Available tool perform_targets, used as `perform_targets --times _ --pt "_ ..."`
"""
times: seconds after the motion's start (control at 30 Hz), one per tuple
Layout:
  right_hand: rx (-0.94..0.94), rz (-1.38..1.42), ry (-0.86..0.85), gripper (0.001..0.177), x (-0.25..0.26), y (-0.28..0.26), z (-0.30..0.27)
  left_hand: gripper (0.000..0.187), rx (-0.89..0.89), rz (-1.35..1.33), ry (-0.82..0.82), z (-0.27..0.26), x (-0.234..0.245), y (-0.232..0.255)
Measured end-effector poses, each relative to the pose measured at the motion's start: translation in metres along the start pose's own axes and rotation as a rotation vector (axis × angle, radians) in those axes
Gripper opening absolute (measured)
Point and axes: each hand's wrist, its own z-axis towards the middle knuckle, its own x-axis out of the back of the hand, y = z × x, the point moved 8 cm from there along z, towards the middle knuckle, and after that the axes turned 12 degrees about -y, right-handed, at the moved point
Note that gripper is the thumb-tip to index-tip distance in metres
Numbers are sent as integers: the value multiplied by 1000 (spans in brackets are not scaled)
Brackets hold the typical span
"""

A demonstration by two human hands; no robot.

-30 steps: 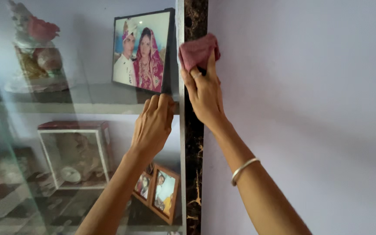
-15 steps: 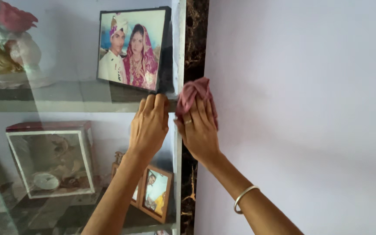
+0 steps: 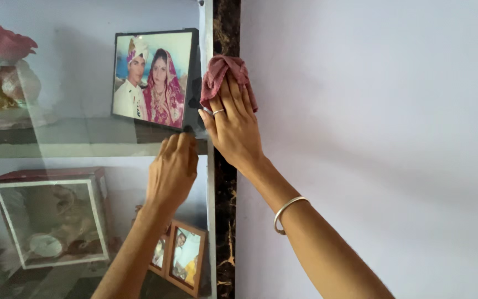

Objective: The person wipes a white window sill and the top and side edges of a glass display cabinet using a pink cloth. The person scrubs the sill and then moves to the cabinet, cleaning the frame and glass surface.

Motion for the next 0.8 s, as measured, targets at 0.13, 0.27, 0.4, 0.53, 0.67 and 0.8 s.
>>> perform_targets --times 0.13,0.27,0.4,0.53,0.67,0.8 --pt "29 16 -18 49 2 0 -6 17 36 247 75 13 7 -14" --pt "66 65 -18 45 5 2 -15 40 -75 577 373 28 50 -15" --pt "101 90 21 42 5 2 -21 48 -13 584 451 48 84 -29" --pt "122 89 19 41 -4 1 -27 55 23 557 357 57 83 -29" --pt "151 93 54 45 -10 -7 -41 64 105 439 300 78 67 -18" --pt "151 145 16 42 -16 -3 -43 69 120 373 348 111 54 1"
